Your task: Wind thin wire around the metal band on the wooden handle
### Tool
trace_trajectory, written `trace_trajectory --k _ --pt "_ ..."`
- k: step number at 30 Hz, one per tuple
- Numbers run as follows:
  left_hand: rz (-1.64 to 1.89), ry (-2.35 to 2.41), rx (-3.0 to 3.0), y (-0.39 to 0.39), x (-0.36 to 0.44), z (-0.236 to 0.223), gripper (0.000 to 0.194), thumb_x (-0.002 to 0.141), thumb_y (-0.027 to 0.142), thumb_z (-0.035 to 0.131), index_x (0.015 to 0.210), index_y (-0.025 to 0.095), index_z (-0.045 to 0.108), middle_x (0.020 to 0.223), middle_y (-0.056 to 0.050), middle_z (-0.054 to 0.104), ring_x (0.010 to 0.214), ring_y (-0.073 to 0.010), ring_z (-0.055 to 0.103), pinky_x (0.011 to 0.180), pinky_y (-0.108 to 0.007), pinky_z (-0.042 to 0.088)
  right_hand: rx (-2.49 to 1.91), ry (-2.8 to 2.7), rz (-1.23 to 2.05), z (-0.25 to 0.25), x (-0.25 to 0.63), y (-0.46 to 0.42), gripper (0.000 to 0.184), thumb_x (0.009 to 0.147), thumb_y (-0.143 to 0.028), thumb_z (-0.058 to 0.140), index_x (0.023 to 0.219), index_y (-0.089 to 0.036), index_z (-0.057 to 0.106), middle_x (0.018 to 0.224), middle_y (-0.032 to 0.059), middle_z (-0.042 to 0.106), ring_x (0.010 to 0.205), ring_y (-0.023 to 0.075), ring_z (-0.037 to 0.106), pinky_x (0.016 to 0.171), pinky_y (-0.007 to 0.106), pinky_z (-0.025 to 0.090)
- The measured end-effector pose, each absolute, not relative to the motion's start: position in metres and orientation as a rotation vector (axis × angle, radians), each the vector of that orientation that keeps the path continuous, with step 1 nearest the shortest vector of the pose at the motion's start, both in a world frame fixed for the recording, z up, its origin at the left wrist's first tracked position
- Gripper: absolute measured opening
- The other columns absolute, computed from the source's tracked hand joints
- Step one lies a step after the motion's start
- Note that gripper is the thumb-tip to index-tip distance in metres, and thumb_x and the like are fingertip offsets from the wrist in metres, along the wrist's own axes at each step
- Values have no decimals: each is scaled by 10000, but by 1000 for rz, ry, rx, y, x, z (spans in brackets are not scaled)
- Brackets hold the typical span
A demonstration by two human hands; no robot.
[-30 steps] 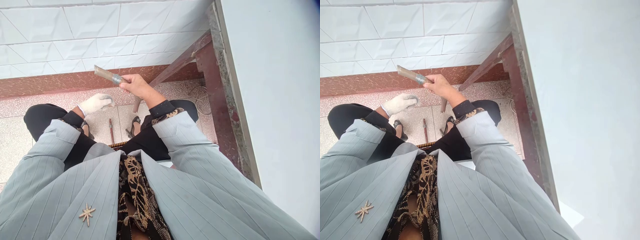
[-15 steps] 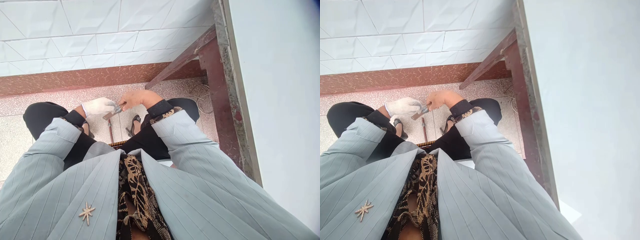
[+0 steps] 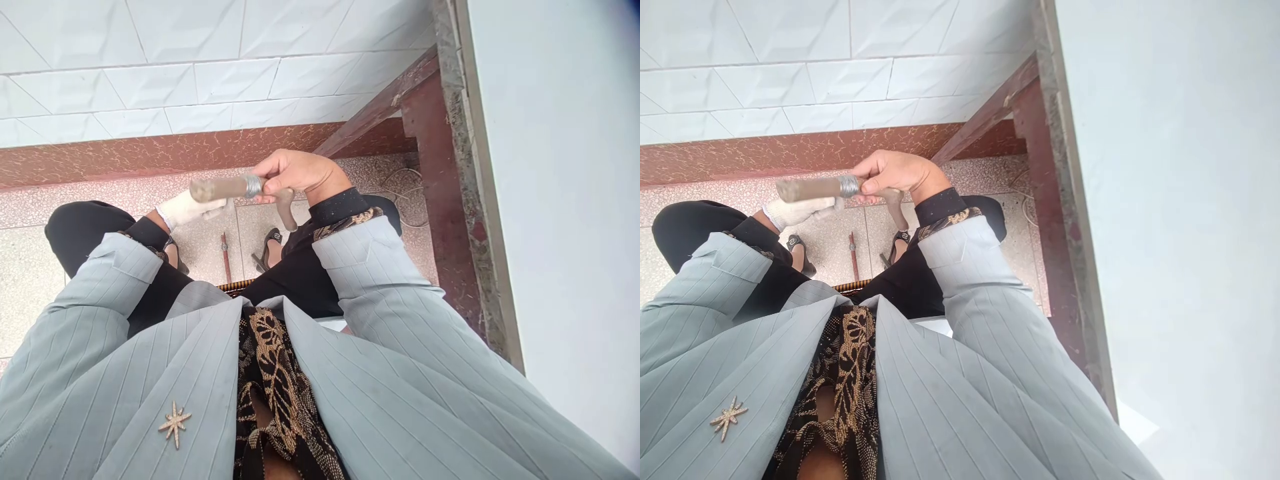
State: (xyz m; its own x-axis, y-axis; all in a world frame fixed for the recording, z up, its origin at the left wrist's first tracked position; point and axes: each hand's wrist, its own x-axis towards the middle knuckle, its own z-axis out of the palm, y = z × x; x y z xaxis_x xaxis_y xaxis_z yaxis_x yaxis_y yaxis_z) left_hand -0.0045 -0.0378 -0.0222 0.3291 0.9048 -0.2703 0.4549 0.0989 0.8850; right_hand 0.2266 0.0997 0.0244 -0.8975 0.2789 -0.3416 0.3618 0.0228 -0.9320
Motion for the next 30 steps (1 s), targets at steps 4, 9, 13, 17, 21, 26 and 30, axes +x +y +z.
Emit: trace_trajectory --k 4,9,13,17,21,26,30 --pt "536 1184 1372 -41 4 -22 233 981 411 531 971 199 626 629 43 416 551 -134 376 577 -285 348 1011 2261 -2325 10 219 101 247 1013 -380 732 896 -173 667 901 60 678 687 134 542 645 263 480" --pt "466 1305 1516 -36 2 -19 278 943 397 538 958 162 684 711 2 550 629 -141 469 644 -291 410 1467 2518 -1586 -12 207 108 195 1040 -336 662 986 -152 703 879 88 665 784 197 601 730 321 502" --pt "323 1413 1753 -31 -3 -22 350 940 411 512 997 153 743 891 -56 701 815 -195 608 805 -331 487 1236 2606 -794 -15 203 102 162 997 -276 717 1014 -134 793 907 112 698 937 268 664 844 373 493" --pt "147 1436 1883 -30 -8 -23 355 955 379 471 1011 175 757 926 -48 738 873 -212 657 832 -324 489 813 2342 -772 -9 203 94 79 943 -166 744 942 -151 822 774 56 680 795 214 641 774 335 454" --pt "253 1408 1844 -29 -14 -24 306 969 385 517 1017 178 738 964 -47 750 887 -206 665 837 -319 501 504 2089 -1273 -2 209 95 141 941 -182 766 1061 -140 828 716 -18 648 671 124 568 731 268 432" --pt "632 1351 1560 -30 -18 -28 295 1032 393 479 1060 169 669 680 8 522 579 -142 440 627 -297 431 697 2336 -2025 2 216 103 156 966 -288 771 1014 -144 735 805 -3 656 679 107 546 685 230 452" --pt "557 1359 1520 -33 -12 -29 282 1013 366 489 1031 162 683 678 2 532 598 -139 457 629 -282 415 1224 2367 -2345 -1 212 104 201 993 -300 706 854 -185 615 855 43 647 684 137 522 640 262 479"
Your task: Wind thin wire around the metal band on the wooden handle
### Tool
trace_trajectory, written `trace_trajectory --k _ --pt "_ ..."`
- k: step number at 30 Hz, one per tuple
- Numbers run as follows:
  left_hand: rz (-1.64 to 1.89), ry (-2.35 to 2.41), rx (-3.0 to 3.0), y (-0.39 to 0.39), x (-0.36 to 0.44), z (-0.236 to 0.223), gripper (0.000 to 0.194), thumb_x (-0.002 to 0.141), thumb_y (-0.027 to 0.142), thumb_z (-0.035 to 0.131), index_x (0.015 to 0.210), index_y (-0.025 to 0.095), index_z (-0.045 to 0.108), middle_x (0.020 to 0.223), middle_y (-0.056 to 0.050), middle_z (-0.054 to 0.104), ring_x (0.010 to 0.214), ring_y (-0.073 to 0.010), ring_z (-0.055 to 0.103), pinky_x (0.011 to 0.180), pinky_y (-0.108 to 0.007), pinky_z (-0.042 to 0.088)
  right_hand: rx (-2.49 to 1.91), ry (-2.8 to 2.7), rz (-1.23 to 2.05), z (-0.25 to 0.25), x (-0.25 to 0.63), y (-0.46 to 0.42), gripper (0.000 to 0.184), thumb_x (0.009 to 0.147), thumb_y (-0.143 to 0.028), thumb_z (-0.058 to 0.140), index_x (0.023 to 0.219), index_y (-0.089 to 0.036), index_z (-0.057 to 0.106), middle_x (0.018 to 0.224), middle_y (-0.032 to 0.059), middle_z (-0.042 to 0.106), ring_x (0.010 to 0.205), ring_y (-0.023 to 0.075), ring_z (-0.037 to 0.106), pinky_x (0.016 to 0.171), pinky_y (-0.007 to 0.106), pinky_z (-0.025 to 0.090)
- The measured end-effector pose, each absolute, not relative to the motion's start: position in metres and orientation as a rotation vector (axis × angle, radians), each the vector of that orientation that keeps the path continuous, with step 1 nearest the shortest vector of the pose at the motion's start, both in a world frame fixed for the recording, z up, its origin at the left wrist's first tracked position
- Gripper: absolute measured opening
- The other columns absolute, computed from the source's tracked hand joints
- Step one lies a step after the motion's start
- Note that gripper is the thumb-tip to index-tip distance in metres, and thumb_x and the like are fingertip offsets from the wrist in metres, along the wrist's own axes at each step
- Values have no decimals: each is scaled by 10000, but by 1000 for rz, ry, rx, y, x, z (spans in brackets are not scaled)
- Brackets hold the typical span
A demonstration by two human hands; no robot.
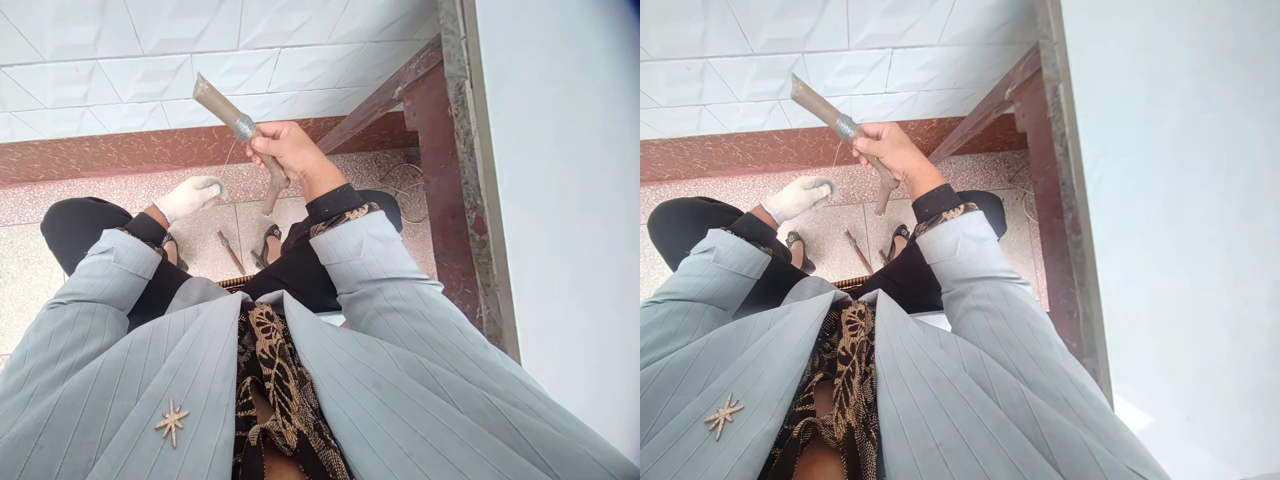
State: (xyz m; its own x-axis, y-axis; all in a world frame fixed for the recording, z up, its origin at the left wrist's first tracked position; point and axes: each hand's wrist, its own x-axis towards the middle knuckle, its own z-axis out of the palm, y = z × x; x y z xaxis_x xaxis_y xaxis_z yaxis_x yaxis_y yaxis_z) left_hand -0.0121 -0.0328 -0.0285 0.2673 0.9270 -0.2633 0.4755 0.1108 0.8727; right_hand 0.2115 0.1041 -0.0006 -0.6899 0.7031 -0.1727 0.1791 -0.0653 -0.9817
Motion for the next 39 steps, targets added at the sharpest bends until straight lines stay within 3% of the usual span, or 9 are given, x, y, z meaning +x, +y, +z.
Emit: trace_trajectory --k 4,9,15,19,24,30,36,39 --pt "348 1355 1703 -35 -7 -26 307 960 398 517 991 169 719 816 -21 663 752 -159 557 750 -285 456 -1160 -1878 1696 -10 206 105 259 975 -426 755 872 -232 618 854 66 648 748 198 559 671 319 525" --pt "260 1334 1781 -38 -11 -15 358 967 440 501 973 170 735 825 -24 673 797 -171 584 792 -294 461 -1357 -2217 1352 -27 199 109 394 1064 -571 634 1022 -183 696 860 97 656 813 234 627 738 346 524" --pt "197 1432 1786 -38 -18 -6 405 970 442 476 1027 157 757 927 -52 718 888 -202 651 866 -319 495 -1506 -2844 745 -22 192 99 328 1092 -358 607 1241 -118 774 1129 165 731 1108 323 679 938 397 516" --pt "160 1483 1809 -37 -22 -7 407 955 423 472 1053 162 769 991 -61 750 935 -220 676 891 -334 507 -1416 -3161 683 -16 191 88 288 1041 -241 660 1262 -119 798 1239 184 738 1170 339 680 942 388 500" --pt "204 1565 1854 -35 -32 -11 387 962 400 467 1010 167 772 937 -56 743 889 -209 666 856 -325 502 -1203 -3356 749 -10 195 85 216 1016 -184 670 1153 -131 828 1136 158 764 1058 288 694 829 350 448" --pt "222 1665 1819 -31 -42 -15 363 957 377 506 1020 152 784 908 -65 731 926 -220 677 875 -324 495 -1023 -3391 1041 2 202 83 146 998 -157 714 1074 -149 839 871 56 729 826 199 632 749 310 385" --pt "274 1654 1779 -32 -38 -12 332 928 351 515 1006 154 771 943 -73 729 925 -218 665 877 -326 494 -759 -3016 2129 4 201 80 225 973 -15 700 1157 -76 815 727 -34 648 656 81 522 712 240 383" --pt "344 1626 1737 -33 -35 -9 298 914 351 529 978 157 746 926 -65 717 908 -206 647 873 -315 494 -526 -2735 2433 1 203 85 177 954 -106 768 1127 -88 800 749 -33 659 651 79 542 699 217 417"
